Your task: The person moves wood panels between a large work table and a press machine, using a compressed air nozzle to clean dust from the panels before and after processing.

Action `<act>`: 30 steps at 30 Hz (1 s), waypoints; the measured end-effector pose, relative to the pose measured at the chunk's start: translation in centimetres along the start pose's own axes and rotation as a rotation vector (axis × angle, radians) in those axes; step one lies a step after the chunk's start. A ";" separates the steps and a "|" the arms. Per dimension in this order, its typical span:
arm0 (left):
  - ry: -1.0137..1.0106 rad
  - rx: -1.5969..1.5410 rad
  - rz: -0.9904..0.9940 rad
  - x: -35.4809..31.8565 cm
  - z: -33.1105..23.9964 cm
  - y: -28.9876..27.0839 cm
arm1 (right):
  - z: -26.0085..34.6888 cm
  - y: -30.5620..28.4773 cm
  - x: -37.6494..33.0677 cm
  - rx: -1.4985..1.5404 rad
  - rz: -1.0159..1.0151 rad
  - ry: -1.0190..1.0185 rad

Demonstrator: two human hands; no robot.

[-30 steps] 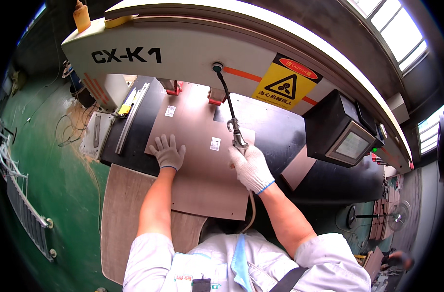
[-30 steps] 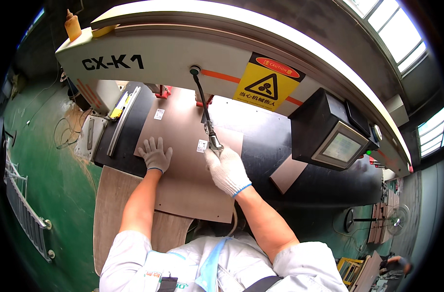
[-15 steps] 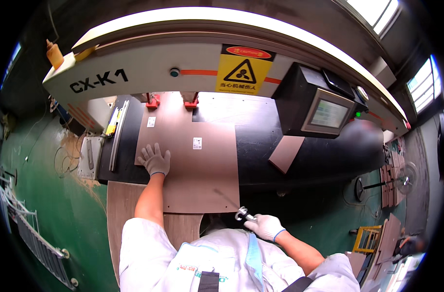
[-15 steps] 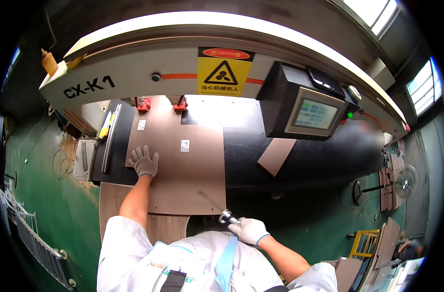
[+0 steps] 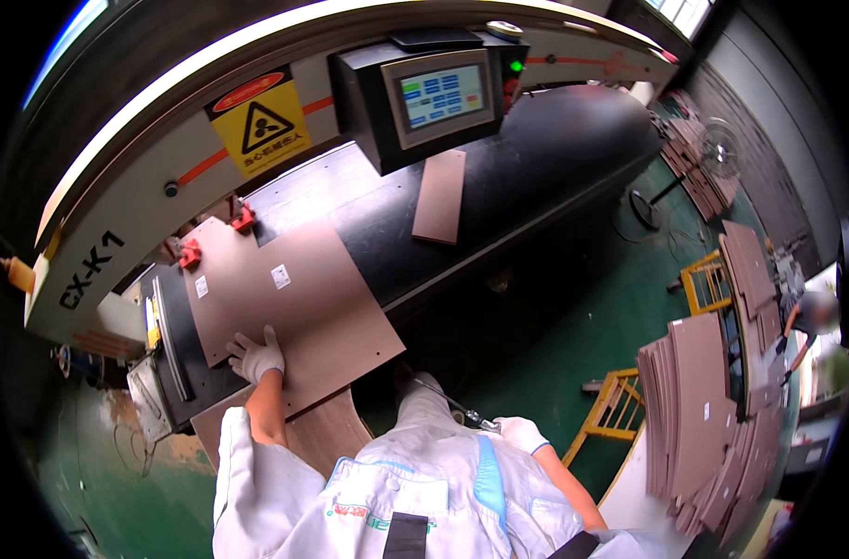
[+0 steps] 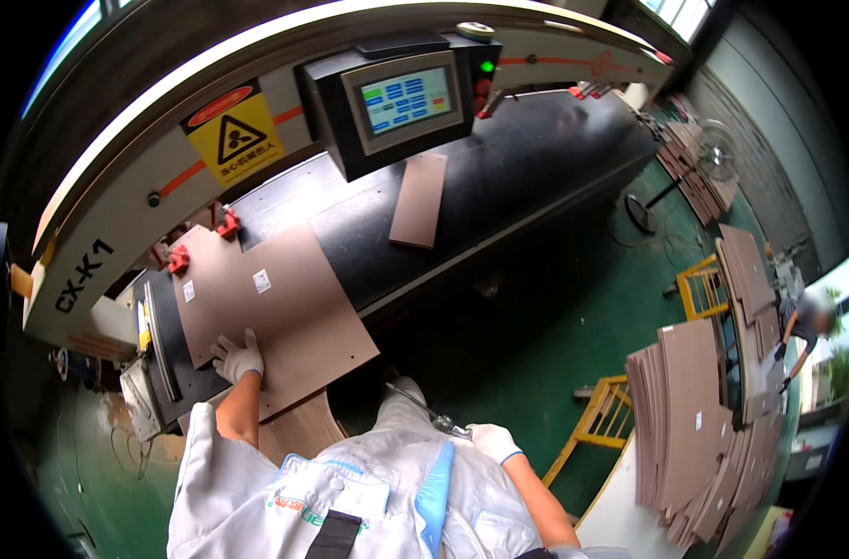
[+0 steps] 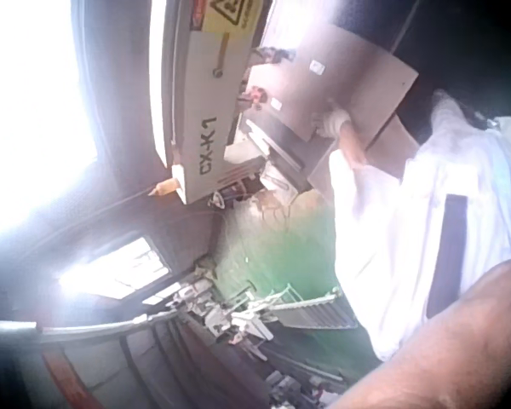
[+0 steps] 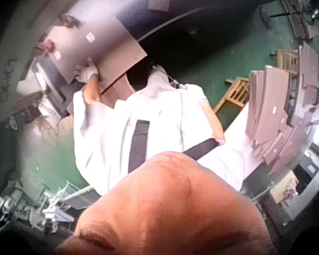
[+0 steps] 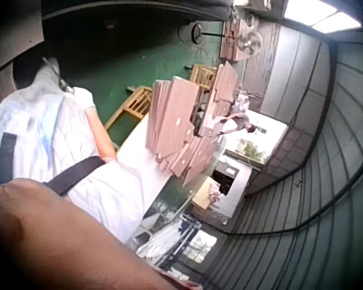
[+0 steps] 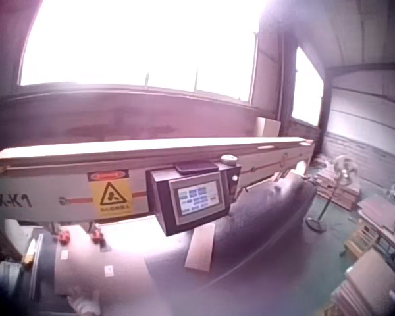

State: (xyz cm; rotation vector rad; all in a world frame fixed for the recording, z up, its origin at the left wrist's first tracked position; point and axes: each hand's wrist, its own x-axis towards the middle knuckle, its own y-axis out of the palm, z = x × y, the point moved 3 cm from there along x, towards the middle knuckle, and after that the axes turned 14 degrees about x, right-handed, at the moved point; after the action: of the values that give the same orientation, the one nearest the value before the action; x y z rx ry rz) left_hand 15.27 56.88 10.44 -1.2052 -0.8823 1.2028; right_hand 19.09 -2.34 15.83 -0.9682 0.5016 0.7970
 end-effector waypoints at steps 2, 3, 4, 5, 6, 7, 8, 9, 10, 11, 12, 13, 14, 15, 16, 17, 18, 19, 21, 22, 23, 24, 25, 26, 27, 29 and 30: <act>0.033 -0.004 0.006 -0.8 -0.8 -0.4 | 0.3 0.5 -1.1 0.021 -0.001 0.011; 0.012 0.001 0.021 -0.9 -0.3 -0.3 | 0.9 0.4 -2.1 0.046 -0.079 0.086; 0.012 -0.005 0.016 -0.7 -0.1 -0.4 | 1.2 0.5 -2.7 0.070 -0.156 0.161; 0.025 -0.008 0.015 -0.5 -0.2 0.0 | 0.7 0.5 -2.9 0.154 -0.257 0.211; 0.003 -0.043 -0.016 -0.1 -0.1 0.3 | 0.3 0.8 -2.8 0.190 -0.289 0.206; -0.019 -0.078 -0.047 0.2 0.0 0.5 | -0.1 1.1 -2.9 0.226 -0.321 0.202; -0.001 -0.085 -0.048 0.4 -0.4 1.4 | 0.3 1.1 -3.0 0.166 -0.238 0.151; -0.041 -0.072 -0.038 0.7 -0.7 1.3 | 0.9 1.1 -3.2 0.117 -0.163 0.096; -0.078 -0.059 -0.029 1.1 -1.1 1.2 | -0.1 1.9 -2.2 0.031 -0.080 0.015; -0.095 -0.032 -0.028 2.0 -0.9 1.1 | 0.3 1.8 -2.2 0.058 -0.101 0.022; -0.109 -0.004 -0.020 2.3 -0.9 1.4 | 1.6 1.2 -2.3 -0.040 -0.058 -0.029; -0.114 0.020 -0.005 0.8 -2.6 0.7 | 1.5 0.9 -3.3 -0.129 -0.037 -0.030; -0.142 0.004 -0.097 1.2 -1.8 0.8 | 1.8 1.0 -3.3 -0.147 -0.032 -0.049; -0.290 0.061 -0.338 6.6 3.8 2.6 | 4.6 0.9 -1.6 -0.192 -0.005 -0.160; -0.194 -0.052 -0.020 1.4 -0.6 0.9 | 2.4 0.8 -2.7 -0.140 -0.020 -0.063; -0.192 -0.054 0.068 1.4 -0.5 -0.5 | 1.9 1.0 -2.5 -0.157 -0.054 -0.116; -0.235 -0.018 0.034 2.0 -0.1 -0.3 | 2.1 1.0 -2.6 -0.118 -0.060 -0.101; -0.224 -0.028 0.022 2.5 -0.4 -0.1 | 2.3 0.9 -2.8 -0.083 -0.063 -0.088; -0.191 0.009 0.066 1.1 -1.7 -1.0 | 0.1 2.4 -2.6 -0.052 -0.112 -0.073; -0.189 0.020 0.040 1.4 -2.0 -0.5 | -0.9 3.1 -2.0 -0.037 -0.142 -0.074; -0.193 0.017 0.025 2.0 -1.6 -0.5 | -0.4 3.2 -1.7 -0.028 -0.146 -0.087; -0.211 0.025 0.002 2.1 -1.3 -0.4 | 0.4 2.9 -2.1 -0.002 -0.124 -0.075; -0.230 0.033 -0.020 2.3 -1.0 -0.5 | 1.1 2.6 -2.6 0.024 -0.102 -0.062; -0.218 0.028 -0.022 2.2 -1.1 -0.4 | 1.6 2.1 -3.3 0.022 -0.112 -0.060; -0.219 0.014 -0.013 2.0 -1.2 -0.5 | 1.5 2.2 -3.4 0.027 -0.122 -0.055; -0.211 -0.007 -0.007 2.1 -1.2 -0.3 | 1.1 2.4 -3.3 0.003 -0.123 -0.058; -0.203 -0.018 -0.019 2.2 -1.1 0.0 | 0.8 2.5 -3.1 0.006 -0.133 -0.056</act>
State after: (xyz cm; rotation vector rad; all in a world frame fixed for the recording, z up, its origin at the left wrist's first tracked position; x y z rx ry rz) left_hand 16.72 58.83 10.07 -1.0989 -1.0543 1.3203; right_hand 15.24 -1.95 17.06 -0.9611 0.3874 0.7008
